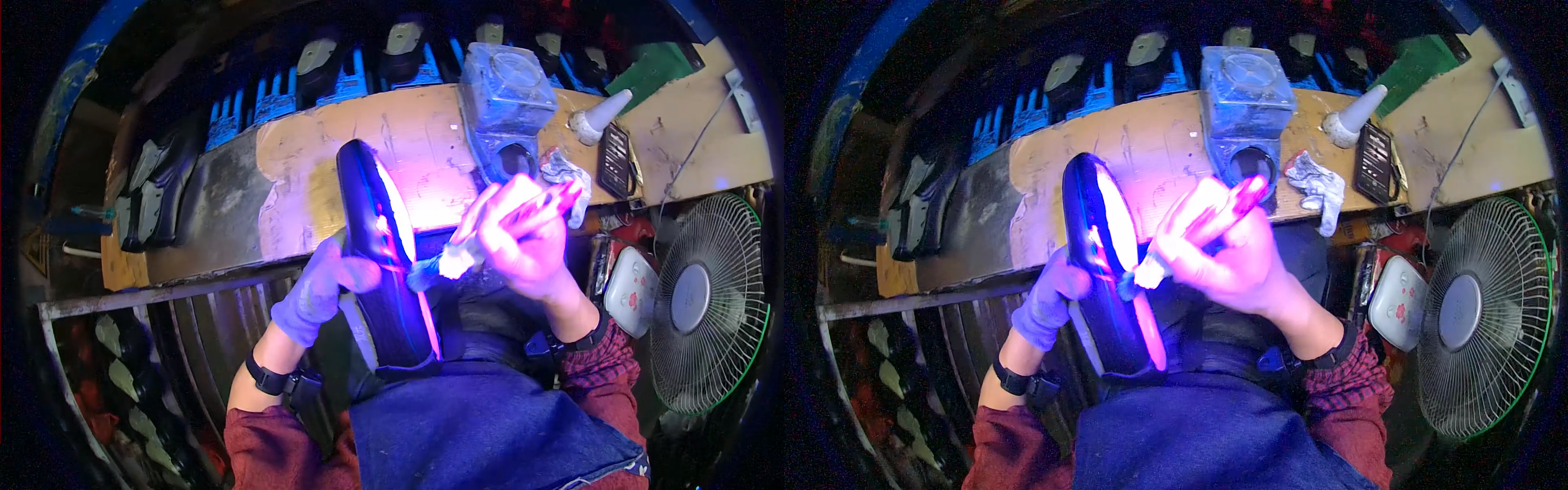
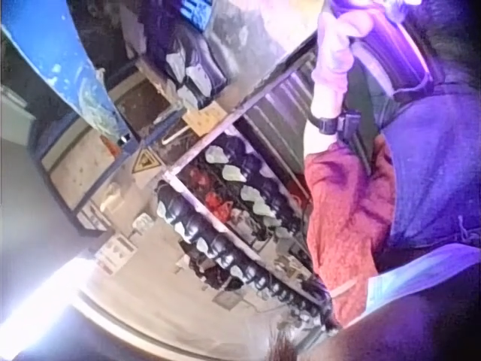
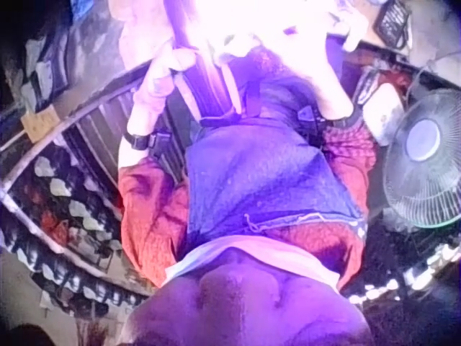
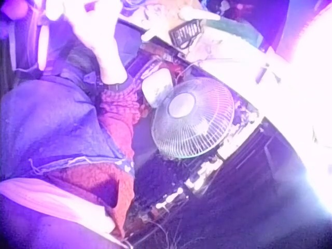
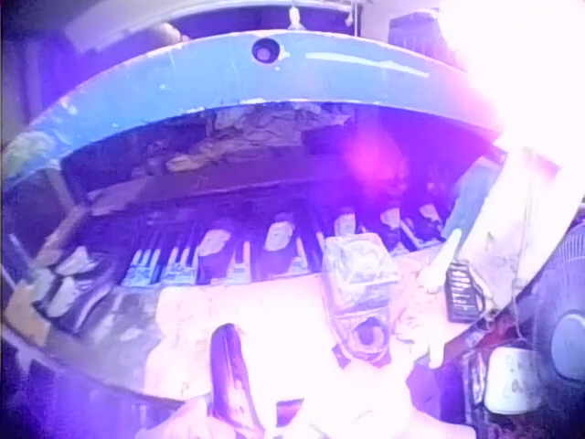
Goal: Applying sealant or glue to the edges of shoe uppers and soles using a brush.
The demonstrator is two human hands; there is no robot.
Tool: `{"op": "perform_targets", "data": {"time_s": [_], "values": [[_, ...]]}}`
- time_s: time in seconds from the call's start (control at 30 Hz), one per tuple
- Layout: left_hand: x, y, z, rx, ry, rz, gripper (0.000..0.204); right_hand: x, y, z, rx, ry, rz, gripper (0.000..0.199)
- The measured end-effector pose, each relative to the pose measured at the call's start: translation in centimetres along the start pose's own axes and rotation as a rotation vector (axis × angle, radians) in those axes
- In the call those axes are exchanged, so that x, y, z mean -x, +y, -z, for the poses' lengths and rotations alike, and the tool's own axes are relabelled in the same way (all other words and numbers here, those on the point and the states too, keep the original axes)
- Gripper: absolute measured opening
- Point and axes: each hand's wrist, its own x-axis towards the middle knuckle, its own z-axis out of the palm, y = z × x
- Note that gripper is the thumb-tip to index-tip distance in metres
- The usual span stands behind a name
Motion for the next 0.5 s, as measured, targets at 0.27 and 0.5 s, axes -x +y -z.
{"op": "perform_targets", "data": {"time_s": [0.27,0.5], "values": [[0.8,-3.3,-4.5,0.437,0.333,-0.245,0.053,0.1,3.7,9.9,0.909,0.431,-0.026,0.017],[3.4,-4.8,-5.4,0.580,0.430,-0.066,0.054,1.0,3.0,10.1,0.753,0.445,-0.114,0.011]]}}
